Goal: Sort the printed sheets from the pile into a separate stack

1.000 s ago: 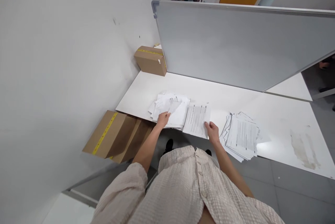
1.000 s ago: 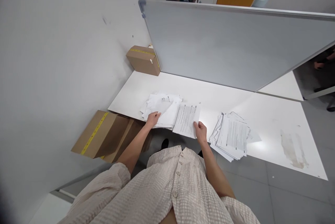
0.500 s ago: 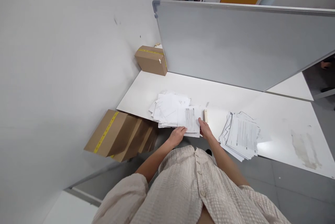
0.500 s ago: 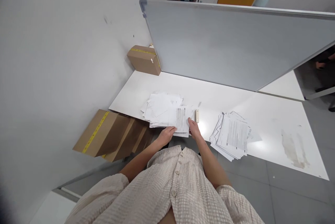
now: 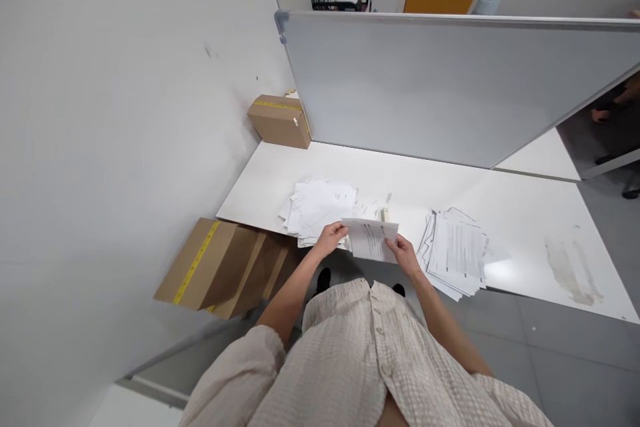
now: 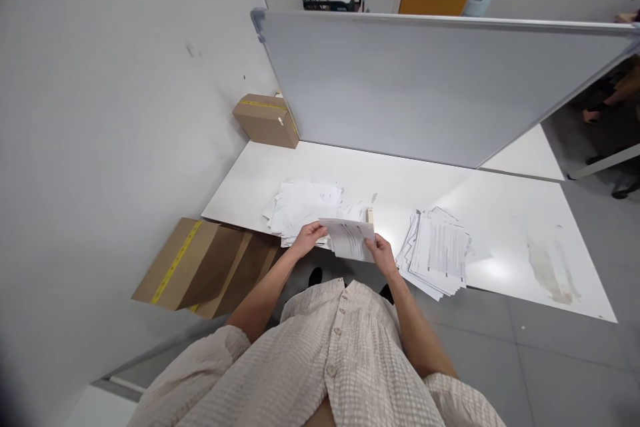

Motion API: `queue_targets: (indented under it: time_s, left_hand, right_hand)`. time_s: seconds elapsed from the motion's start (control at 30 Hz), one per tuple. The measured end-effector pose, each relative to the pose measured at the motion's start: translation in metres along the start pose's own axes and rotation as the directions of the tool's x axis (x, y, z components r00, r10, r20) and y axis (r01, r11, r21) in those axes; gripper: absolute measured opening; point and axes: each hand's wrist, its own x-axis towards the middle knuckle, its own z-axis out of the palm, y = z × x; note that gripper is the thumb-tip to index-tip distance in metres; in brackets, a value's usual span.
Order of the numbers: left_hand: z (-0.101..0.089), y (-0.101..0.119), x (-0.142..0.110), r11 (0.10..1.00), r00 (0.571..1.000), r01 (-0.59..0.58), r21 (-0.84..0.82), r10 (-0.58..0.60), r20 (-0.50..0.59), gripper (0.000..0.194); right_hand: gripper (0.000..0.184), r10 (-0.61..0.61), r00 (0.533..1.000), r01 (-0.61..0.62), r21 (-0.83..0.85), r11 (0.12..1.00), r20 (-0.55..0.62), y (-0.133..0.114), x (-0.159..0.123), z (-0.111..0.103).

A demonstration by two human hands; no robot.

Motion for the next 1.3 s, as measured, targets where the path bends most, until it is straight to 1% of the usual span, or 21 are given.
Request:
queue_targets:
  time_s: [0.1,0.2,0.27,0.33,0.43,0.5,0.57,0.63,0.67,0.7,0.77,0.8,0.83,0.87,0.93,1.0,1.03,1.1,1.17,1.23,1.3]
  left_hand:
    - [0.014,0.021,0.004,0.992,0.997,-0.074,0.099,0.07,0.042,0.029]
    - [0.026,0.031,0.005,0.972,0.981,-0.178,0.155,0.161,0.111,0.028]
    - [0.033,0.029,0.006,0.964,0.971,-0.202,0.176,0.174,0.163,0.029]
    - [0.037,0.023,0.007,0.962,0.969,-0.188,0.197,0.149,0.199,0.03]
    - [0.039,0.014,0.009,0.951,0.968,-0.178,0.254,0.123,0.219,0.028]
    - [0.037,0.013,0.012,0.93,0.967,-0.196,0.312,0.131,0.22,0.027]
    - [0.034,0.018,0.015,0.894,0.963,-0.226,0.388,0.144,0.229,0.028]
    - [0.033,0.03,0.019,0.831,0.955,-0.269,0.488,0.164,0.247,0.028]
    - [0.034,0.037,0.02,0.787,0.947,-0.3,0.538,0.18,0.265,0.028]
    - [0.036,0.045,0.022,0.738,0.935,-0.34,0.583,0.2,0.293,0.027]
    - [0.044,0.062,0.022,0.629,0.896,-0.435,0.644,0.236,0.375,0.024]
    - [0.05,0.07,0.022,0.575,0.873,-0.481,0.662,0.247,0.42,0.023]
    - [0.056,0.077,0.021,0.522,0.853,-0.518,0.678,0.254,0.457,0.022]
    - [0.062,0.083,0.02,0.474,0.837,-0.545,0.692,0.261,0.481,0.02]
    - [0.069,0.088,0.017,0.42,0.823,-0.568,0.707,0.277,0.497,0.018]
    - [0.068,0.083,0.017,0.441,0.834,-0.552,0.708,0.272,0.48,0.017]
    - [0.064,0.078,0.018,0.469,0.848,-0.529,0.707,0.253,0.466,0.017]
    - [0.052,0.062,0.022,0.534,0.888,-0.451,0.715,0.184,0.422,0.018]
    - [0.04,0.046,0.026,0.602,0.916,-0.373,0.706,0.119,0.383,0.017]
    - [0.032,0.033,0.03,0.671,0.944,-0.279,0.687,0.059,0.325,0.019]
    - [0.029,0.025,0.033,0.732,0.96,-0.201,0.651,0.017,0.278,0.021]
  right_hand:
    - [0.028,-0.026,0.997,0.03,0.049,0.998,-0.079,0.001,0.001,-0.012]
    - [0.024,-0.054,0.987,0.064,0.061,0.996,-0.153,0.002,0.003,-0.021]
    - [0.023,-0.075,0.985,0.08,0.024,0.997,-0.153,0.004,0.004,-0.024]
    - [0.025,-0.081,0.988,0.078,-0.025,0.997,-0.131,0.009,0.004,-0.025]
    - [0.03,-0.056,0.992,0.047,-0.075,0.996,-0.117,0.016,0.003,-0.024]
    - [0.033,-0.053,0.99,0.039,-0.109,0.993,-0.13,0.013,0.001,-0.027]
    - [0.038,-0.103,0.982,0.067,-0.211,0.975,-0.161,0.001,-0.003,-0.034]
    - [0.044,-0.219,0.958,0.128,-0.409,0.903,-0.184,-0.02,-0.01,-0.042]
    - [0.045,-0.301,0.935,0.159,-0.538,0.828,-0.187,-0.033,-0.014,-0.044]
    - [0.045,-0.373,0.915,0.189,-0.658,0.729,-0.151,-0.046,-0.018,-0.045]
    - [0.042,-0.465,0.882,0.216,-0.804,0.554,-0.083,-0.071,-0.025,-0.041]
    - [0.042,-0.476,0.878,0.22,-0.844,0.489,-0.047,-0.08,-0.027,-0.037]
    - [0.039,-0.467,0.884,0.224,-0.866,0.447,-0.012,-0.086,-0.028,-0.033]
    - [0.035,-0.443,0.896,0.229,-0.875,0.427,0.019,-0.089,-0.028,-0.03]
    - [0.026,-0.376,0.925,0.241,-0.858,0.453,0.061,-0.086,-0.027,-0.029]
    - [0.024,-0.333,0.942,0.238,-0.797,0.555,0.049,-0.074,-0.027,-0.037]
    - [0.024,-0.319,0.948,0.218,-0.753,0.621,0.012,-0.065,-0.027,-0.044]
    - [0.025,-0.265,0.956,0.128,-0.643,0.755,-0.121,-0.047,-0.028,-0.06]
    - [0.027,-0.15,0.959,0.001,-0.527,0.85,-0.24,-0.03,-0.03,-0.073]
    - [0.03,-0.032,0.959,-0.09,-0.412,0.907,-0.281,-0.014,-0.03,-0.081]
    - [0.033,0.031,0.96,-0.119,-0.304,0.945,-0.279,-0.001,-0.026,-0.081]
